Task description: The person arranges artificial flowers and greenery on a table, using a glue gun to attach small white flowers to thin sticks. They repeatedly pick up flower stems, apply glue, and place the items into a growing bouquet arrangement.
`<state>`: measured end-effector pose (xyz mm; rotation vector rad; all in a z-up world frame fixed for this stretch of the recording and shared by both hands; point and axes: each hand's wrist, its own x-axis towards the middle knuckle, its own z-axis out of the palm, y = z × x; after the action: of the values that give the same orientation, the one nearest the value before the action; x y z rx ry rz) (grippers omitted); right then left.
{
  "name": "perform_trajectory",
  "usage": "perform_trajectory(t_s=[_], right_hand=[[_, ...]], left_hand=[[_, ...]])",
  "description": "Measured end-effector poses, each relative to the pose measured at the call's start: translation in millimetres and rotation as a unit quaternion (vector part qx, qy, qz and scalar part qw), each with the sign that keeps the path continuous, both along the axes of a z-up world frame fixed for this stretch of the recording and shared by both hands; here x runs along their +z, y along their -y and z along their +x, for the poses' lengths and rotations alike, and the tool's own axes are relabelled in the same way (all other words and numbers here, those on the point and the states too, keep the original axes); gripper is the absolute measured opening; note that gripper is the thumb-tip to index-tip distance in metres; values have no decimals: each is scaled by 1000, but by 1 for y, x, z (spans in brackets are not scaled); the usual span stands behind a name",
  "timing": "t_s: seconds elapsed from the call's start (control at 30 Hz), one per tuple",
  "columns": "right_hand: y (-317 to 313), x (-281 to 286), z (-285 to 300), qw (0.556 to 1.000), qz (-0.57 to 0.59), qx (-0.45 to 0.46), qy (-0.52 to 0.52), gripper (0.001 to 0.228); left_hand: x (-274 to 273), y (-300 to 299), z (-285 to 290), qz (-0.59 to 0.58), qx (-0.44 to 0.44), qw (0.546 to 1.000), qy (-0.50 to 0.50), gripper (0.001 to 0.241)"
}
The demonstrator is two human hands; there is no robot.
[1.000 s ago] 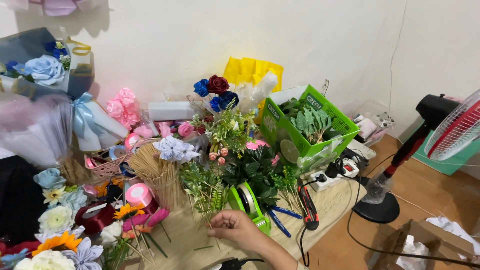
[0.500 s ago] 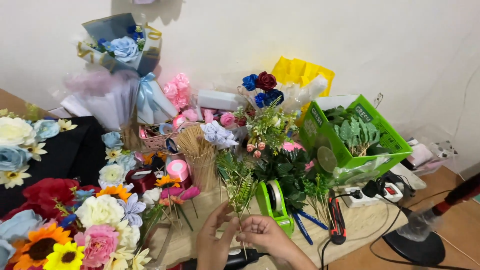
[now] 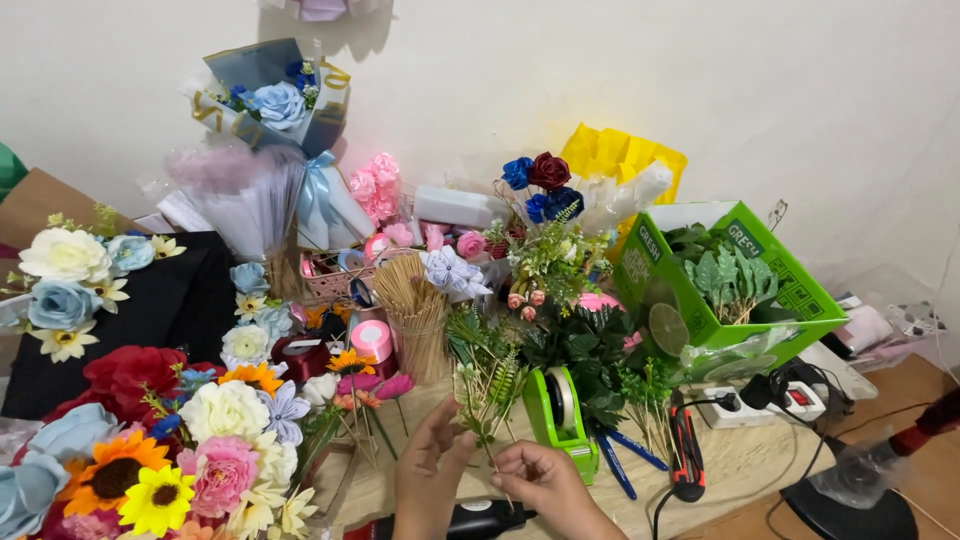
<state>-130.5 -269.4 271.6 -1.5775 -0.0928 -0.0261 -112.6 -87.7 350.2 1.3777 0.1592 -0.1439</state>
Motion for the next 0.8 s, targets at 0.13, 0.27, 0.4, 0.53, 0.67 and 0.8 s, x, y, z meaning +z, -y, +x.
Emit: perform_trajectory(t_s=[0.13,0.27,0.4,0.53,0.67,0.8], right_hand=[[4,-12,3,998,-51,-24,18,13],[6,-14,4,994,-86,-39,45,15],[6,-8,1,991,-116,-58,45,14],[6,-4,-1,983,-108,-96,116,11],[7,-8,-1,990,39,-109,79,18],[2,2,-5,992,5,-85,88,27]], left_hand=[[-2,-6,5,-36,16,999,-14,59],[-35,-6,15,-51,31,996,72,37],[-52,-3,18,-90,36,989,108,26],[-32,-8,-1,-49,3,994,94,56],[-76,0,-5,-12,-124,990,70,58],[-40,4,-20,225,-146,963,-25,33]])
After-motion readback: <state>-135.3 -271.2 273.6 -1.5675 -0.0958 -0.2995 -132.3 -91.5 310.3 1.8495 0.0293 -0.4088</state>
